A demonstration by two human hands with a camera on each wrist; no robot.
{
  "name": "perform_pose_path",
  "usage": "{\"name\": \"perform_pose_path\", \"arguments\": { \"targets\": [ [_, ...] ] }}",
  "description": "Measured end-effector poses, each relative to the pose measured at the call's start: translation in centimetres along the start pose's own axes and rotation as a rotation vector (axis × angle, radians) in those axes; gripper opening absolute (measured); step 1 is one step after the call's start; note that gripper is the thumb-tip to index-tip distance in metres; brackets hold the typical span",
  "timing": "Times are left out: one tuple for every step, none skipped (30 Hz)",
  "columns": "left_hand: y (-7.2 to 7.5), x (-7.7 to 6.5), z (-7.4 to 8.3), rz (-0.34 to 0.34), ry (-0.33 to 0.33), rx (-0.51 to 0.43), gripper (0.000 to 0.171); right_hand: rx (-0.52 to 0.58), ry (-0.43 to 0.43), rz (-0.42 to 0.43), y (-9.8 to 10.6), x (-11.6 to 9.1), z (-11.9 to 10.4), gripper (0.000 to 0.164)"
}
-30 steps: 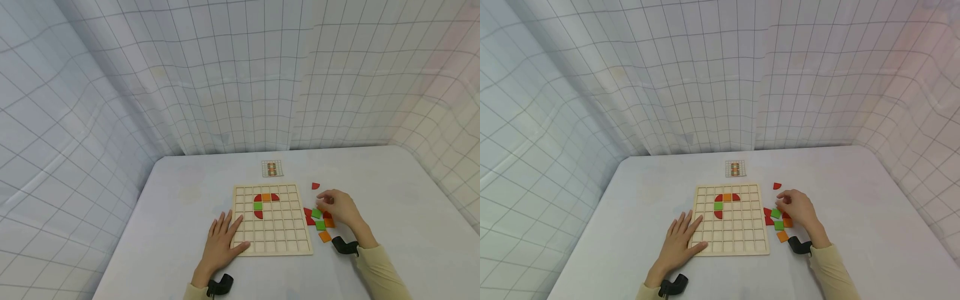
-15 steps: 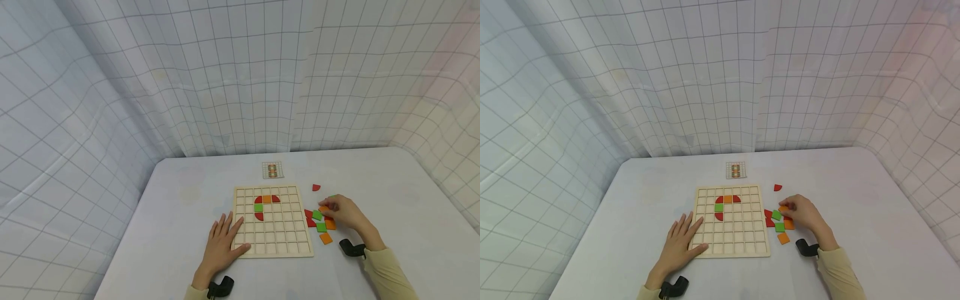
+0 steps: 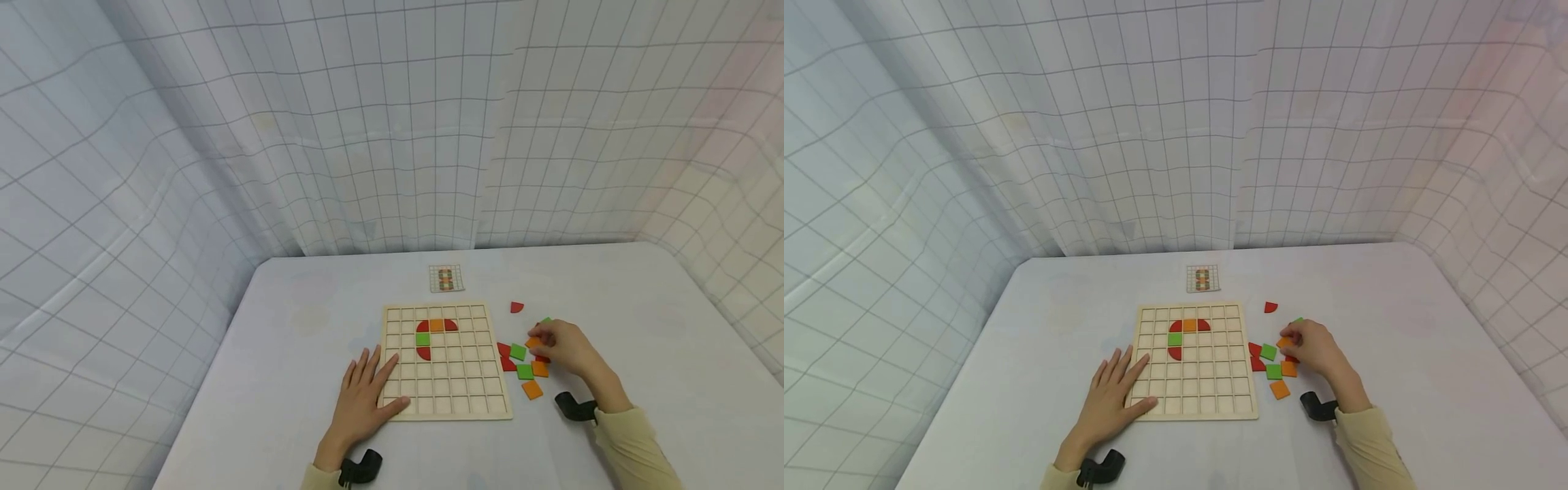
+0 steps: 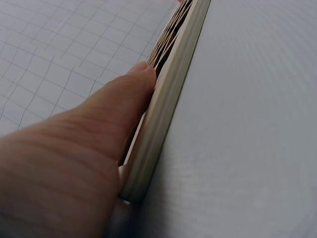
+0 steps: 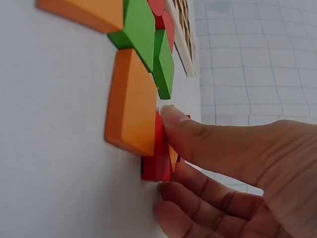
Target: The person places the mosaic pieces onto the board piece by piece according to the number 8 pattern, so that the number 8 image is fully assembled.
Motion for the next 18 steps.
{"name": "perform_pose_path", "arguments": {
  "targets": [
    [0.03,0.0,0.01,0.0,0.0,-0.003,0.075,-0.003,-0.007,0.003,-0.04,-0.03,-0.04,0.021],
    [0.04,-0.01,0.02,-0.001,0.001,-0.004,0.076,-0.006,-0.018,0.007,-0.06,-0.1,-0.11,0.021],
    [0.06,-0.01,0.03,-0.001,0.001,-0.004,0.076,-0.008,-0.03,0.011,-0.08,-0.16,-0.16,0.021],
    [0.07,-0.03,0.03,-0.001,0.0,-0.005,0.076,-0.008,-0.041,0.013,-0.13,-0.23,-0.22,0.022],
    [0.06,-0.05,0.03,0.001,0.0,-0.003,0.075,-0.011,-0.05,0.015,-0.15,-0.29,-0.3,0.022],
    [0.06,-0.06,0.03,0.0,-0.001,-0.002,0.075,-0.012,-0.057,0.019,-0.16,-0.34,-0.38,0.022],
    [0.07,-0.08,0.04,0.0,-0.002,-0.002,0.076,-0.014,-0.066,0.022,-0.18,-0.4,-0.46,0.023],
    [0.07,-0.09,0.04,0.002,-0.002,-0.001,0.076,-0.017,-0.071,0.025,-0.15,-0.45,-0.56,0.023],
    [0.07,-0.1,0.03,0.004,-0.003,0.0,0.076,-0.02,-0.074,0.029,-0.15,-0.49,-0.63,0.023],
    [0.07,-0.1,0.03,0.006,-0.004,-0.001,0.075,-0.023,-0.075,0.033,-0.12,-0.52,-0.71,0.023],
    [0.07,-0.1,0.03,0.009,-0.006,-0.001,0.075,-0.028,-0.075,0.037,-0.11,-0.54,-0.76,0.023],
    [0.07,-0.09,0.02,0.008,-0.006,-0.002,0.075,-0.031,-0.079,0.042,-0.1,-0.56,-0.8,0.023],
    [0.05,-0.09,0.0,0.007,-0.005,-0.002,0.075,-0.037,-0.081,0.048,-0.12,-0.58,-0.81,0.022],
    [0.04,-0.08,-0.01,0.008,-0.007,0.001,0.075,-0.038,-0.08,0.053,-0.13,-0.59,-0.82,0.022],
    [0.02,-0.07,-0.02,0.005,-0.005,0.001,0.075,-0.038,-0.08,0.06,-0.17,-0.6,-0.8,0.022],
    [0.02,-0.05,-0.02,0.003,-0.004,-0.001,0.075,-0.038,-0.076,0.067,-0.21,-0.59,-0.77,0.021],
    [0.02,-0.03,-0.01,0.002,-0.004,0.0,0.075,-0.037,-0.073,0.076,-0.26,-0.59,-0.72,0.021],
    [0.03,-0.01,0.0,-0.002,-0.001,-0.001,0.075,-0.034,-0.069,0.087,-0.31,-0.58,-0.66,0.021]
  ]
}}
Point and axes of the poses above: each hand's wrist, its own x-axis towards the middle knuckle, its own y-axis out of the back of the hand, z = x × y, the point moved 3 cm from there along x, towards the middle knuckle, and after that the axes turned 2 degrees about x, right-handed, at the moved point
